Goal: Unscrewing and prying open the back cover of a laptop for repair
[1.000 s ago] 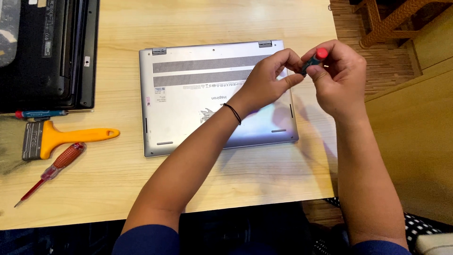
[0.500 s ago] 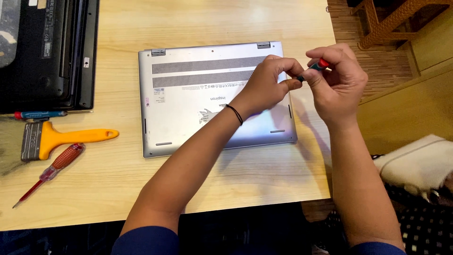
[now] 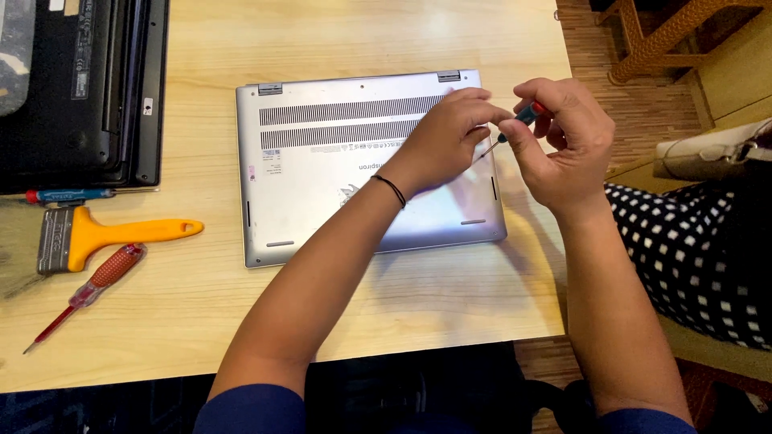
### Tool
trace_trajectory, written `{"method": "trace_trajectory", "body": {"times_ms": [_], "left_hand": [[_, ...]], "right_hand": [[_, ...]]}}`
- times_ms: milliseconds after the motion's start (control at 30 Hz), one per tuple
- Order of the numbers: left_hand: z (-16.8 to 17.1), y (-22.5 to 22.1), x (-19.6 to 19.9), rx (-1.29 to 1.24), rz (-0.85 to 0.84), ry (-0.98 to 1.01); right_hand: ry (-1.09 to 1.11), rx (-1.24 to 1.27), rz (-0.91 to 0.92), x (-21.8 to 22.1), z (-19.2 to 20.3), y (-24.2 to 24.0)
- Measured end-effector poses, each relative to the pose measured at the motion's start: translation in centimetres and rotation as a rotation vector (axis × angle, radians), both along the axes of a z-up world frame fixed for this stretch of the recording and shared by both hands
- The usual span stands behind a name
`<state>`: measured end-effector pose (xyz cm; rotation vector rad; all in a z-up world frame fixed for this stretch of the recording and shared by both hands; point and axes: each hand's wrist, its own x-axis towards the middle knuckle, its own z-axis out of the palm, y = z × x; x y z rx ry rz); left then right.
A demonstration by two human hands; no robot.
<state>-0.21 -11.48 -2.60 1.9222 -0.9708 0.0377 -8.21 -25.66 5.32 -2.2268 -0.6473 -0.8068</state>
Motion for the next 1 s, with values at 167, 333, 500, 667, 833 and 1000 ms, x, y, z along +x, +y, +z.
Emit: {"method": "trace_trajectory", "body": {"times_ms": [167, 333, 500, 667, 833, 1000], "left_hand": [[5.3, 1.5, -1.8, 0.553, 0.16, 0.029], [5.5, 1.4, -2.2, 0.65, 0.213, 0.08], [5.5, 1.5, -2.2, 0.638, 0.229, 0.085], [5.5, 1.5, -2.3, 0.625, 0.22, 0.065], [5.6, 1.8, -2.2, 0.639, 0.213, 0.085], [5.9, 1.6, -2.0, 0.644, 0.203, 0.118]], "right_hand": [[-0.021, -0.04, -0.09, 0.2, -1.2, -1.2], [-0.093, -0.175, -0.12, 0.2, 0.0, -1.3], [0.162, -0.634, 0.002, 1.0, 3.7, -2.1], [0.452, -0.946, -0.047, 2.6, 5.8, -1.6], [0.494, -1.013, -0.124, 2.8, 5.6, -0.5], [0.164, -1.503, -0.233, 3.1, 4.4, -0.4]]}}
